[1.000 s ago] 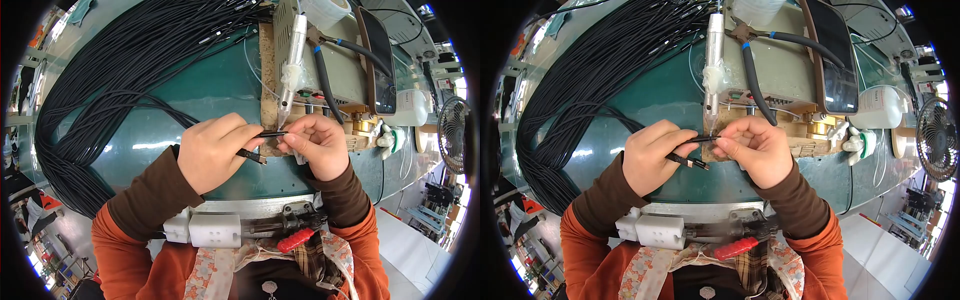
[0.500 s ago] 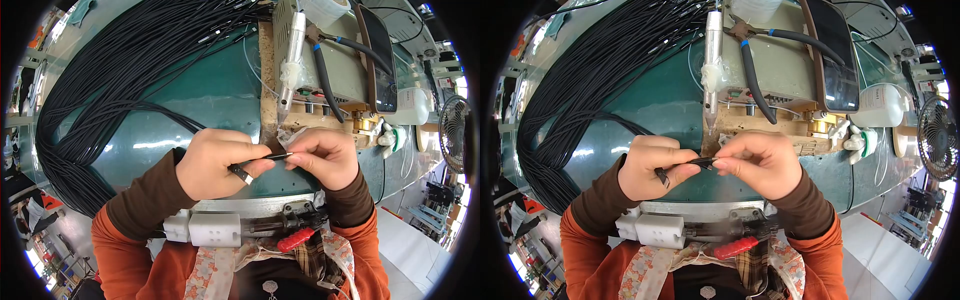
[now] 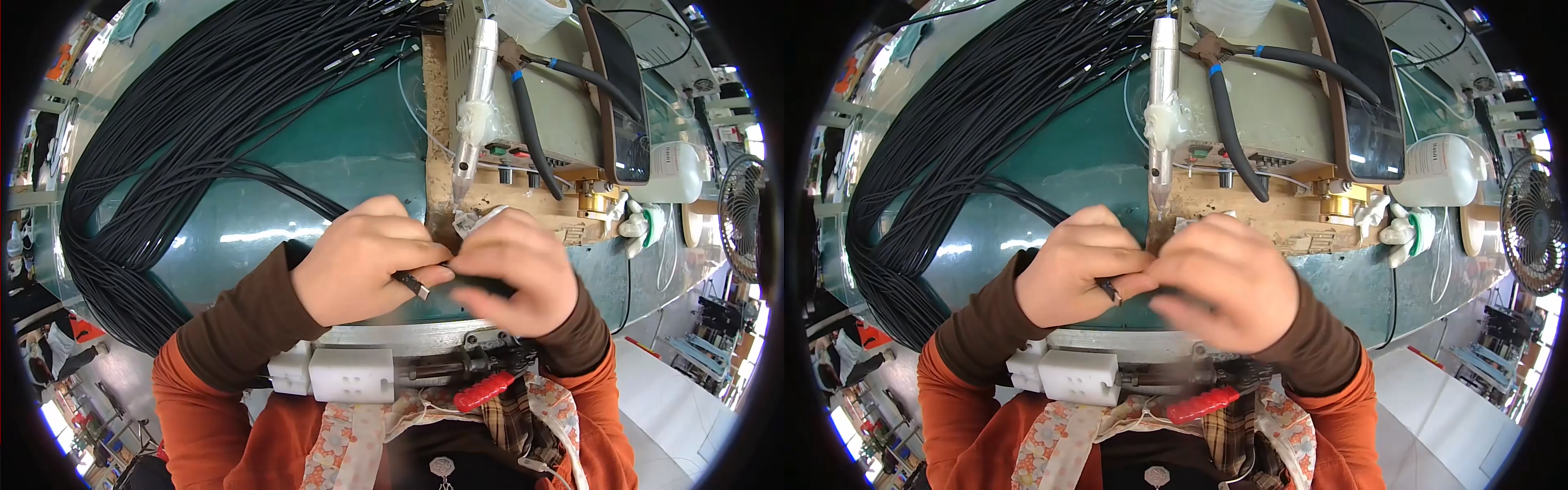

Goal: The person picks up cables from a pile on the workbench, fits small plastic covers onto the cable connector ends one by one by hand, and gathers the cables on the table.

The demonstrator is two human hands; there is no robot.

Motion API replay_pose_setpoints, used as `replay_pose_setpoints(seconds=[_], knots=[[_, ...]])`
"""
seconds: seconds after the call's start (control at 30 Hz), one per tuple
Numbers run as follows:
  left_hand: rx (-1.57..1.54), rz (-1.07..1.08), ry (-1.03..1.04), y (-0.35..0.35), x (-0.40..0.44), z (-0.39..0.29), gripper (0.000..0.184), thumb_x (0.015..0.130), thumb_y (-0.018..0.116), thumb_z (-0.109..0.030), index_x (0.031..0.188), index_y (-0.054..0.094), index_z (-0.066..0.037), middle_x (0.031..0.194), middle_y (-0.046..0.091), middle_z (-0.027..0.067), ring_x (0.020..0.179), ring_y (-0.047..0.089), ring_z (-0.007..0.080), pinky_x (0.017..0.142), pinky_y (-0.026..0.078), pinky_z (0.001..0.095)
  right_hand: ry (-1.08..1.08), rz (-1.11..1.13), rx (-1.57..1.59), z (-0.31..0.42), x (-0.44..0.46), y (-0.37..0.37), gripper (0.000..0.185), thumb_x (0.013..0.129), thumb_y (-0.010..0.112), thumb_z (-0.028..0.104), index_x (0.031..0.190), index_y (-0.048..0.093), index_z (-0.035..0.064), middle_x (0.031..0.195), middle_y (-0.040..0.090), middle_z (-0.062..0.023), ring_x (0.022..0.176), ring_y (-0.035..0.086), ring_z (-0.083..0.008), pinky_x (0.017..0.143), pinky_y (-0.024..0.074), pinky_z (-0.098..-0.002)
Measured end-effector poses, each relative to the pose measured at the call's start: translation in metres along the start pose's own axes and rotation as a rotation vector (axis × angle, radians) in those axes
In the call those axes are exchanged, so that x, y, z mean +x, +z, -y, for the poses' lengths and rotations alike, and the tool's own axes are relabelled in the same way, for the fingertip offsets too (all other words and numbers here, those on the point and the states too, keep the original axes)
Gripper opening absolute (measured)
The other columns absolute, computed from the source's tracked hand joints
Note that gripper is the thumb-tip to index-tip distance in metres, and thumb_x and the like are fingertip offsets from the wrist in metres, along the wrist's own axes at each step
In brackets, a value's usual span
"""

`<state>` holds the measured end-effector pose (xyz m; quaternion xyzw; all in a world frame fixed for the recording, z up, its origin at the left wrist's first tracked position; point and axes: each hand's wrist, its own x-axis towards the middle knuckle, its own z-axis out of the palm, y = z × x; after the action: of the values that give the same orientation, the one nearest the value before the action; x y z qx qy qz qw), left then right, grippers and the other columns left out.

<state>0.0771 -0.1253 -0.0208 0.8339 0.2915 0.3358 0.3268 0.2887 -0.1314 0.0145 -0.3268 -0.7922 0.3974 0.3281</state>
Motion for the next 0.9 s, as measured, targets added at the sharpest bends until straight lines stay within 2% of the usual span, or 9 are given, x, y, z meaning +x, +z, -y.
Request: replay_pose_setpoints(seconds=[0.13,0.27,0.3,0.43,0.6,0.9], knots=[[0.087,0.020,0.060,0.002,0.001,0.000,0.013,0.072,0.071,-0.007,0.084,0.065,-0.008,0.079,0.057,0.0032,0.061,0.052,0.0184,0.058,0.044,0.0277,-0.139,0.032,-0.226,0.007,0.001,0.013,0.013,0.068,0.070,-0.005,0.078,0.064,0.0001,0.077,0.064,-0.0096,0.064,0.056,-0.0190,0.058,0.0463,-0.0271],[0.108,-0.023,-0.163,-0.003,0.001,-0.008,0.022,0.073,0.074,-0.005,0.093,0.066,-0.003,0.086,0.058,0.0054,0.063,0.049,0.0182,0.058,0.042,0.0261,-0.114,-0.097,-0.192,-0.009,0.000,0.009,0.010,0.075,0.068,0.000,0.083,0.063,0.0011,0.073,0.062,-0.0064,0.059,0.055,-0.0164,0.054,0.0433,-0.0238],[0.107,-0.025,-0.164,-0.004,0.001,-0.007,0.022,0.073,0.074,-0.005,0.093,0.066,-0.003,0.086,0.058,0.0054,0.063,0.049,0.0182,0.058,0.042,0.0261,-0.114,-0.096,-0.192,-0.010,0.000,0.008,0.010,0.075,0.068,0.000,0.083,0.063,0.0011,0.073,0.062,-0.0064,0.059,0.055,-0.0164,0.054,0.0433,-0.0238],[0.068,-0.096,-0.250,-0.005,0.000,-0.004,0.021,0.076,0.072,-0.005,0.095,0.065,-0.001,0.086,0.059,0.0063,0.067,0.051,0.0200,0.063,0.043,0.0265,0.735,-0.220,0.498,-0.013,0.001,0.004,0.008,0.082,0.067,0.006,0.085,0.063,0.0000,0.070,0.062,-0.0056,0.054,0.054,-0.0114,0.051,0.0425,-0.0201],[0.146,-0.128,-0.173,-0.001,0.002,0.003,0.020,0.078,0.069,-0.003,0.097,0.065,0.000,0.086,0.059,0.0072,0.067,0.052,0.0203,0.064,0.044,0.0270,0.811,-0.274,0.734,-0.016,0.007,0.002,0.011,0.087,0.064,0.009,0.085,0.063,-0.0013,0.067,0.062,-0.0053,0.050,0.051,-0.0081,0.048,0.0407,-0.0174],[0.233,-0.165,-0.074,0.000,0.001,0.003,0.013,0.080,0.065,-0.004,0.093,0.063,-0.002,0.083,0.055,0.0053,0.068,0.053,0.0218,0.064,0.046,0.0297,0.803,-0.250,0.736,-0.015,0.003,-0.002,0.009,0.087,0.064,0.008,0.085,0.063,-0.0012,0.069,0.063,-0.0064,0.051,0.051,-0.0086,0.048,0.0406,-0.0176]])
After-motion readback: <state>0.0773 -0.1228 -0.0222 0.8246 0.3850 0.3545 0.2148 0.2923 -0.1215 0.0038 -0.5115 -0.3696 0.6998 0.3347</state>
